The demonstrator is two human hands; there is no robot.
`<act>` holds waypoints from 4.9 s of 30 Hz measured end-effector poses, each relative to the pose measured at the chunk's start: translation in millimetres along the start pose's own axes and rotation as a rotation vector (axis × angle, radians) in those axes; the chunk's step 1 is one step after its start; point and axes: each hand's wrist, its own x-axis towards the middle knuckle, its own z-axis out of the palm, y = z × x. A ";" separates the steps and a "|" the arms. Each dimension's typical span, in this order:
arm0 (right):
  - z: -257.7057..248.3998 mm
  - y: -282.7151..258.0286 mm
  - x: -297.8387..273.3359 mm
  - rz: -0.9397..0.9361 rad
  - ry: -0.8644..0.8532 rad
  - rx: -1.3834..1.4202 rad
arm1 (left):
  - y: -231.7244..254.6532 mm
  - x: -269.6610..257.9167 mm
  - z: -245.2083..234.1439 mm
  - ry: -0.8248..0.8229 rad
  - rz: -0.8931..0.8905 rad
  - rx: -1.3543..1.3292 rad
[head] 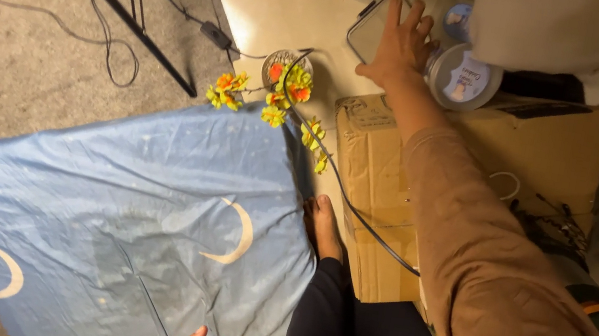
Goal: Tidying up and organizing various household items, including winding a power cord and arranging plastic containers on a cardboard-covered surface.
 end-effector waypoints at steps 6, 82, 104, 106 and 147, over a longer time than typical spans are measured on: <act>4.1 -2.8 6.3 -0.051 0.004 -0.062 | -11.7 -12.5 -2.9 0.061 -0.028 0.020; -314.8 156.9 -285.4 -0.611 0.233 -0.028 | 350.7 114.5 279.4 -0.429 0.126 0.157; -242.6 180.5 -307.7 -0.027 0.125 0.883 | 324.1 134.6 283.5 -0.525 0.207 0.123; -241.8 176.2 -310.8 0.028 0.091 0.814 | 328.9 135.6 282.4 -0.548 0.135 0.154; -372.6 299.8 -355.5 -0.403 0.688 0.363 | 304.4 107.1 244.2 -0.304 0.024 -0.138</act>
